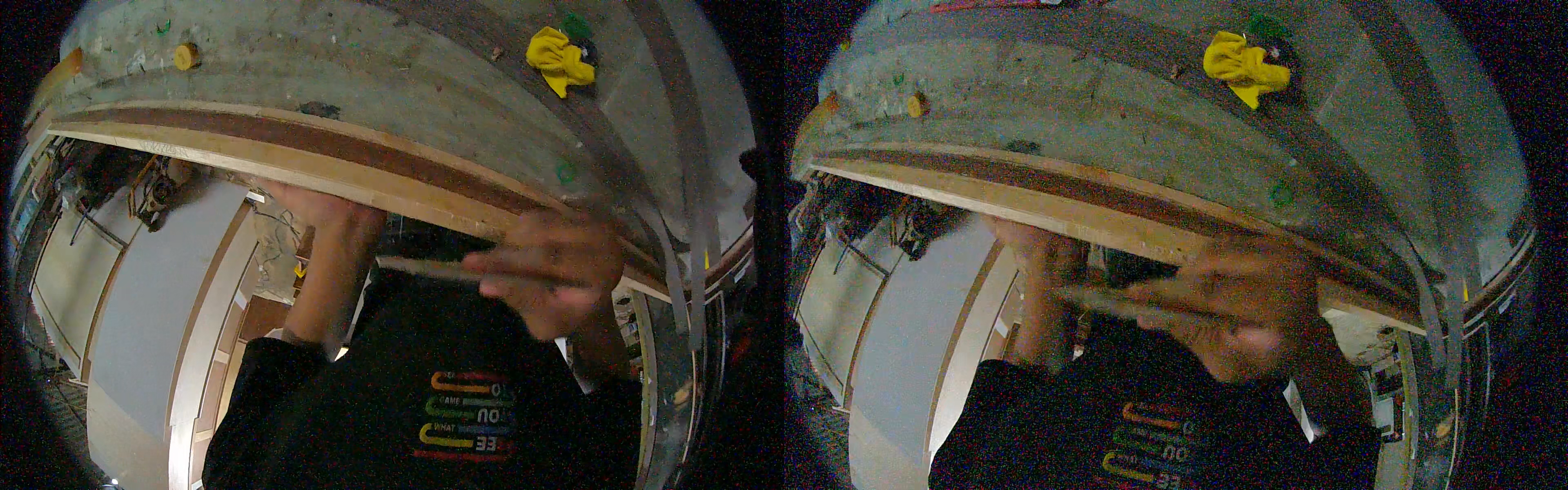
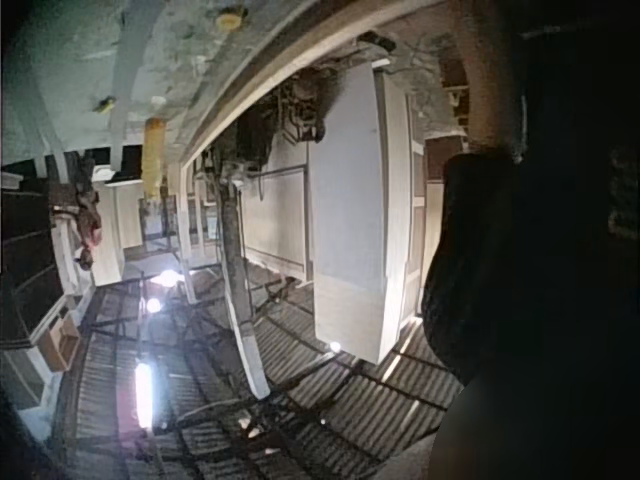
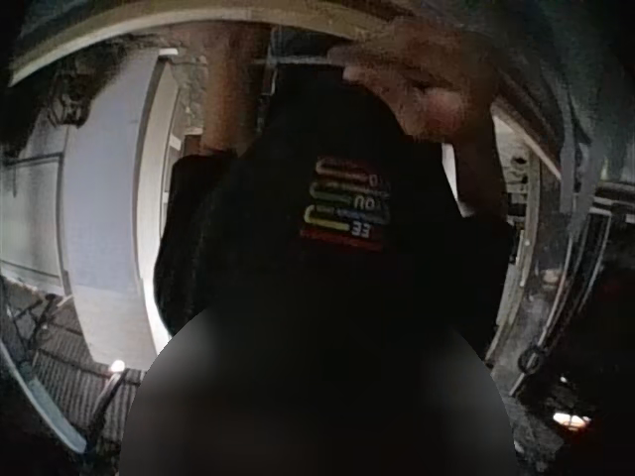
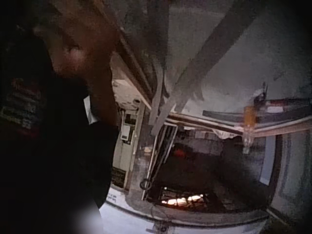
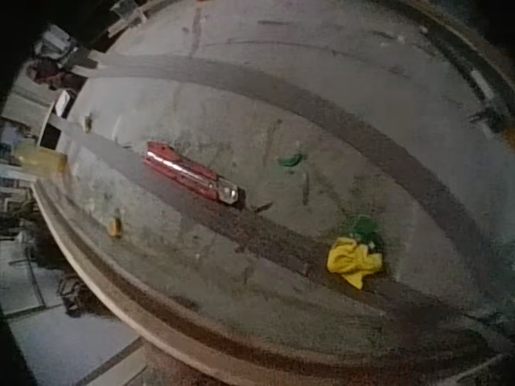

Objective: The person pours a yellow liquid from a plastic bottle onto a paper towel and wipes it along a long curved wooden piece. The person repeatedly refills the paper towel and continues wiping the wood surface in a workshop setting.

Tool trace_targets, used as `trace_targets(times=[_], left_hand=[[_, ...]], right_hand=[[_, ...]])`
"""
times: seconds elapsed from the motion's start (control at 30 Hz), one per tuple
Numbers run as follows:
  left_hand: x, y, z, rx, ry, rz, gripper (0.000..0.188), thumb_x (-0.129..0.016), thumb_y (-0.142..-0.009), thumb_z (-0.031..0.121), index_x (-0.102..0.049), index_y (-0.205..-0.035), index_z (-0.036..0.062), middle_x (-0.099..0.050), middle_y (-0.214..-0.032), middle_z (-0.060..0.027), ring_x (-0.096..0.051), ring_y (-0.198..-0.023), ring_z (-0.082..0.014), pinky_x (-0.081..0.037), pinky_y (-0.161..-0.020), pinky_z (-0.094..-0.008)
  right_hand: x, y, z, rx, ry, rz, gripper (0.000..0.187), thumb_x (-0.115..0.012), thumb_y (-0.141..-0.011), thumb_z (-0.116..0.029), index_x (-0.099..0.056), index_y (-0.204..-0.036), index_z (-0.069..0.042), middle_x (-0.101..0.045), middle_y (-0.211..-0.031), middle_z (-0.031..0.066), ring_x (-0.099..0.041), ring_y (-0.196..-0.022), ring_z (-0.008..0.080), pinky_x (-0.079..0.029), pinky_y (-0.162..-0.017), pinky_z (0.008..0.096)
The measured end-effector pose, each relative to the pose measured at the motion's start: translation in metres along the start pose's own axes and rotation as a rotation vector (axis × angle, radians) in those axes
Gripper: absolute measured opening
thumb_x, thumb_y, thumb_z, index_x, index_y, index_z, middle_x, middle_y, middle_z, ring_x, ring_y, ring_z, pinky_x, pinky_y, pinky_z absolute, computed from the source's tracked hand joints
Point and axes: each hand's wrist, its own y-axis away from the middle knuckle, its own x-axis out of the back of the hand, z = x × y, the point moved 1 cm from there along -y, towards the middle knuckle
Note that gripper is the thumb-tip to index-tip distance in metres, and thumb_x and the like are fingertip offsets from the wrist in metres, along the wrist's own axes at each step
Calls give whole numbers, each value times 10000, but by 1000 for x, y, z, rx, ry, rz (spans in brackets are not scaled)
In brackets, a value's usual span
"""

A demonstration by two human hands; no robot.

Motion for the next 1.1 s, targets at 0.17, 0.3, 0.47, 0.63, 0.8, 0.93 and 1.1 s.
trace_targets(times=[0.17, 0.3, 0.47, 0.63, 0.8, 0.93, 1.1], left_hand=[[9, -3, 5, -47, -22, 7, 586, -319, -935, 551, -472, -1266, 92, -561, -1178, -119, -568, -1039, -294, -484, -896, -450], [14, -8, 5, -92, -63, 13, 530, -360, -947, 491, -487, -1231, 62, -588, -1129, -144, -605, -966, -297, -520, -844, -450], [21, -6, 4, -60, 4, -62, 478, -383, -962, 429, -496, -1206, 33, -609, -1093, -160, -635, -907, -296, -550, -800, -444], [19, -3, 5, -64, -47, -14, 490, -355, -964, 446, -494, -1212, 47, -600, -1096, -145, -628, -933, -293, -539, -820, -458], [5, 19, -2, 136, -72, 51, 665, -292, -902, 643, -471, -1289, 132, -521, -1229, -76, -510, -1145, -281, -413, -987, -412], [-1, 30, -9, 237, -25, 126, 708, -289, -878, 682, -464, -1307, 146, -516, -1252, -75, -503, -1160, -289, -408, -994, -423], [-2, 34, -9, 240, -31, 177, 752, -290, -850, 716, -467, -1306, 146, -523, -1247, -74, -506, -1155, -294, -412, -990, -441]], right_hand=[[28, 30, 0, -145, 152, 174, 239, -753, -750, -230, -718, -951, -106, -682, -815, 72, -644, -674, 253, -520, -634, 371], [52, 51, 7, -354, 323, 507, 322, -785, -761, -347, -697, -876, -59, -694, -857, 108, -652, -720, 271, -525, -706, 380], [42, 59, 17, -291, 369, 463, 350, -786, -765, -365, -696, -876, -46, -696, -867, 124, -657, -737, 280, -526, -719, 381], [24, 55, 17, -266, 310, 402, 357, -777, -770, -368, -698, -885, -40, -696, -867, 135, -663, -744, 288, -528, -715, 382], [34, 54, 13, -312, 309, 427, 364, -768, -776, -371, -700, -895, -34, -696, -867, 146, -668, -751, 297, -530, -711, 384], [31, 56, 14, -315, 286, 397, 369, -761, -781, -373, -701, -902, -29, -696, -867, 155, -673, -757, 303, -531, -708, 386], [18, 42, 12, -308, 248, 349, 377, -752, -787, -376, -703, -912, -23, -696, -867, 167, -678, -764, 312, -533, -704, 388]])
